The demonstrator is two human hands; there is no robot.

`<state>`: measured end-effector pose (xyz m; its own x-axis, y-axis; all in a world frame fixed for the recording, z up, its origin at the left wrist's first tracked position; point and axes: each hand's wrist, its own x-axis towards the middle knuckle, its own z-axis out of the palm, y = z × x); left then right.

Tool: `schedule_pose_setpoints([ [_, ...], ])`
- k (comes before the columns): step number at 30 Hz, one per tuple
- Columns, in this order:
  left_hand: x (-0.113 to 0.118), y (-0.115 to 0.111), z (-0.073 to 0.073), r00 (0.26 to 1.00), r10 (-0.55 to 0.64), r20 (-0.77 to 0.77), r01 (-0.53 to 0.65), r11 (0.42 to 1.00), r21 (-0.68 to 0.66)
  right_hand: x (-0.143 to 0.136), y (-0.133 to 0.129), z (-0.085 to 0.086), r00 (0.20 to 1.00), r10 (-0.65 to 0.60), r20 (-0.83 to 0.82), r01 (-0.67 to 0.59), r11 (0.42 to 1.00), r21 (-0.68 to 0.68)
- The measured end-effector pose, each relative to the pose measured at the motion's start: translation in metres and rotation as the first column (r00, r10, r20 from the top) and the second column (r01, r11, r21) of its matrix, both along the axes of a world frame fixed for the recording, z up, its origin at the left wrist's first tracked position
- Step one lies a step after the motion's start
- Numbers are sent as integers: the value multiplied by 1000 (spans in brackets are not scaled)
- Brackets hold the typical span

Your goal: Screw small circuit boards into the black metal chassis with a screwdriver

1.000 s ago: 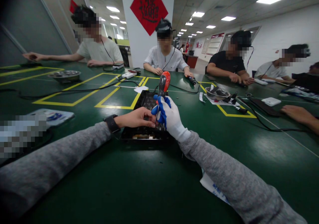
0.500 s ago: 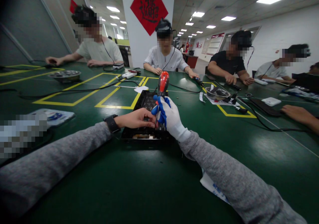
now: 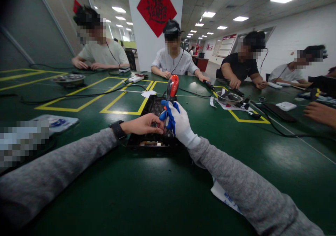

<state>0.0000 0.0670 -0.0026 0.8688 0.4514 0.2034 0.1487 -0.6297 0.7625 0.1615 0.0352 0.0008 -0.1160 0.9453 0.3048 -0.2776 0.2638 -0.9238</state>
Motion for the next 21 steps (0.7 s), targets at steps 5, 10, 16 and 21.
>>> schedule_pose_setpoints([
  [5, 0, -2, 4, 998, -60, -15, 60, 997, -39, 1, 0, 0, 1000, -12, 11, 12, 1000, -11],
  [10, 0, 0, 0, 1000, 15, -13, -15, 1000, 0, 0, 1, -1, 1000, -10, -12, 10, 1000, -10],
  [16, 0, 0, 2, 999, -47, -7, 47, 999, -15, 0, -1, 1, 1000, -16, -18, 16, 1000, -6],
  [21, 0, -1, 2, 1000, 6, -8, -6, 1000, -18, 0, 0, -1, 999, 12, -42, -13, 1000, -19],
])
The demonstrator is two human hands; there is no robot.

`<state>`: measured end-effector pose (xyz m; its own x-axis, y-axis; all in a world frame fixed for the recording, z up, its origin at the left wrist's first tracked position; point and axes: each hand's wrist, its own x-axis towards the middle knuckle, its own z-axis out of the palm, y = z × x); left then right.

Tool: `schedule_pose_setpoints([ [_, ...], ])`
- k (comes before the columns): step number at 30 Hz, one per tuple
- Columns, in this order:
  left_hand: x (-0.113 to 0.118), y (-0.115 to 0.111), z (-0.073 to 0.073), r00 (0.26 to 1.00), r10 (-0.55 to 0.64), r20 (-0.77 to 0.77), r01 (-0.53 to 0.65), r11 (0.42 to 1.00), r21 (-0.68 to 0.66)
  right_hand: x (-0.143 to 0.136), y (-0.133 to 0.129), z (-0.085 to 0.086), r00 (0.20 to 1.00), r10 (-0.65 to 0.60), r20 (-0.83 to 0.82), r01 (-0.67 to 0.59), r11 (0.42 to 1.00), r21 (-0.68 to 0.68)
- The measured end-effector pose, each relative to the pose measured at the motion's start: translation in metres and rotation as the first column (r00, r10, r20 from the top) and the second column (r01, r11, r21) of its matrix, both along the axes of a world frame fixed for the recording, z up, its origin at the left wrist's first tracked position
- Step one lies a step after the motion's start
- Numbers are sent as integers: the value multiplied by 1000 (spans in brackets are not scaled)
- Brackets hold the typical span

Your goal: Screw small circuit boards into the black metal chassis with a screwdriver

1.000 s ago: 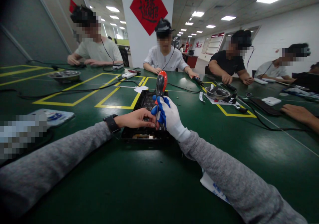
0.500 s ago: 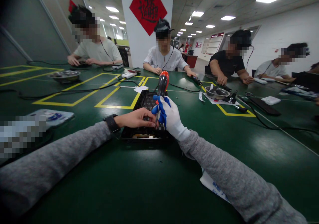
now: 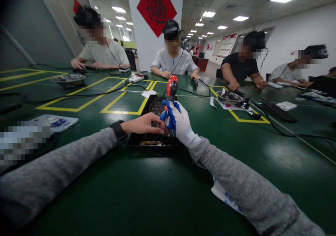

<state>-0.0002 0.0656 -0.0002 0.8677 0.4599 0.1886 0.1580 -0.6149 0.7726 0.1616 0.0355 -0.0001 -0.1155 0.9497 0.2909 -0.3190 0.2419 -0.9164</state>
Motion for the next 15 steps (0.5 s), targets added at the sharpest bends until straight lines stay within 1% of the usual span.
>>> schedule_pose_setpoints([
  [3, 0, 2, -2, 1000, 20, -3, -20, 1000, 4, 0, 0, 1, 1000, -16, 18, 15, 1000, 24],
  [9, 0, 2, -2, 999, -52, 3, 52, 999, -7, 0, -10, 11, 985, -116, 129, 109, 992, 59],
  [12, 1, 1, 0, 1000, -25, -6, 25, 1000, 2, -1, -11, 13, 981, -128, 143, 121, 991, 61],
  [15, 1, 1, -1, 1000, 21, -16, -21, 1000, 15, -1, -9, 10, 985, -112, 128, 106, 993, 51],
])
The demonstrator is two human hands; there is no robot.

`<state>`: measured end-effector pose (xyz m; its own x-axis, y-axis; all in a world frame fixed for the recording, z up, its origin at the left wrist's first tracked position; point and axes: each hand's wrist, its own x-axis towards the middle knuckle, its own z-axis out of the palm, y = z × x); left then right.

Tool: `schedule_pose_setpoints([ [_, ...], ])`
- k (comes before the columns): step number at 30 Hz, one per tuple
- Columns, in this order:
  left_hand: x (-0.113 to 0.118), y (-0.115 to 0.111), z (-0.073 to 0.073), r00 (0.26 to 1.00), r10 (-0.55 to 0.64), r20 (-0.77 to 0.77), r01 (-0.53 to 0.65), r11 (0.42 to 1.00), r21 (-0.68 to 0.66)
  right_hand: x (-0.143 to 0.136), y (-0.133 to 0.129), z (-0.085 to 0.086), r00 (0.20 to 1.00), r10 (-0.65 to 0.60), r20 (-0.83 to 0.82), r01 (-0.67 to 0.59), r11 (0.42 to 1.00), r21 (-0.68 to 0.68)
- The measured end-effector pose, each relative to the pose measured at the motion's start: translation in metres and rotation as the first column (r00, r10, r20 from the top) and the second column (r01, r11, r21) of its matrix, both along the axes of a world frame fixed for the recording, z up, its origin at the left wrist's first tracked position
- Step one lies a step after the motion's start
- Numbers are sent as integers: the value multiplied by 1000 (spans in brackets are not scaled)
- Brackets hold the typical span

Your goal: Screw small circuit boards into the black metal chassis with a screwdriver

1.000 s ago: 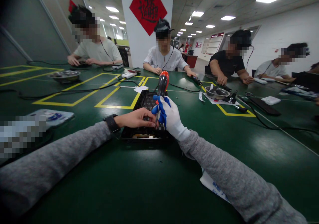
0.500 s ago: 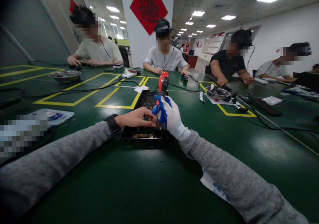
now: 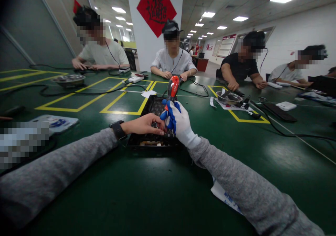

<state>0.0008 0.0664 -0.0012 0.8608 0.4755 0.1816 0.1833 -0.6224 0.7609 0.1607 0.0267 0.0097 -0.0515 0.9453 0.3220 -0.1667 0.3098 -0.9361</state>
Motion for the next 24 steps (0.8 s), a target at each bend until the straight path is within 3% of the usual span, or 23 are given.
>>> schedule_pose_setpoints([
  [7, -1, 1, 1, 999, -35, 4, 35, 999, 9, 1, -6, 5, 995, -47, 82, 43, 998, 56],
  [17, 0, 0, 0, 1000, 17, 1, -17, 1000, -16, 0, -6, 5, 999, -32, -6, 32, 999, 11],
  [24, 0, -1, 2, 997, -76, -1, 76, 996, -38, 0, -2, 2, 999, -4, -45, 4, 1000, -12],
])
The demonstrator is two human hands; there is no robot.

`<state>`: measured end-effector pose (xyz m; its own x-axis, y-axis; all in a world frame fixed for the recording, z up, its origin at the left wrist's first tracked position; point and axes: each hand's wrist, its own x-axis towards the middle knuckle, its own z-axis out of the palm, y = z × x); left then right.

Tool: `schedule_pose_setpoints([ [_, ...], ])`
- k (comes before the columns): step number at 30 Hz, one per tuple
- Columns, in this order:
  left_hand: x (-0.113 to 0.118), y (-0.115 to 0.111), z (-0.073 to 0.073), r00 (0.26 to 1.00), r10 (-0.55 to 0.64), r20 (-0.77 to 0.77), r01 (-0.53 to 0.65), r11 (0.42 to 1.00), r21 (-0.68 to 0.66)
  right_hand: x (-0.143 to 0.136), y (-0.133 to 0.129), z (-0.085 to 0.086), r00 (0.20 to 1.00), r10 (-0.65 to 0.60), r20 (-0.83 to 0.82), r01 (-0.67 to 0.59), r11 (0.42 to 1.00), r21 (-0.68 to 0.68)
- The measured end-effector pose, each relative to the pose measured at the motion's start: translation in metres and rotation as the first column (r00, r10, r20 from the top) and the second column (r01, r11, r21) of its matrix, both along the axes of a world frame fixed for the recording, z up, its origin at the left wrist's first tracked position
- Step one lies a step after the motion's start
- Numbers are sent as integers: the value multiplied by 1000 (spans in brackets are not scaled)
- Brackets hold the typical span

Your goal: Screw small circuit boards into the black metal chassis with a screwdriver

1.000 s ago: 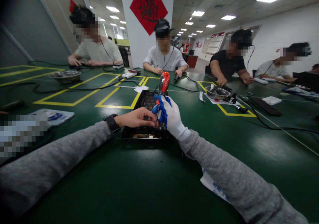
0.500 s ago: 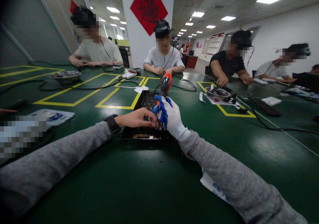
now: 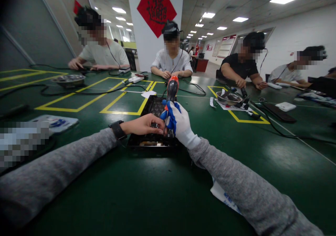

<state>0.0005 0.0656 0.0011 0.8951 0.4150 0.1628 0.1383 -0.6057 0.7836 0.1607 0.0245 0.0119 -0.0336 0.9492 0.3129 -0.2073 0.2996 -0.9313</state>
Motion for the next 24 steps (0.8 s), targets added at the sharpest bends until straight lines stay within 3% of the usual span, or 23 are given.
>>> schedule_pose_setpoints([
  [7, 1, 1, -2, 996, 90, -3, -90, 995, 50, 0, 6, -7, 998, 43, -51, -43, 999, 7],
  [16, 0, 2, -2, 1000, 27, 11, -27, 999, -41, 0, 4, -5, 999, 3, -50, -3, 1000, -12],
  [24, 0, 1, -2, 996, 88, 15, -89, 995, 43, 0, 3, -4, 999, -13, -30, 13, 1000, -6],
])
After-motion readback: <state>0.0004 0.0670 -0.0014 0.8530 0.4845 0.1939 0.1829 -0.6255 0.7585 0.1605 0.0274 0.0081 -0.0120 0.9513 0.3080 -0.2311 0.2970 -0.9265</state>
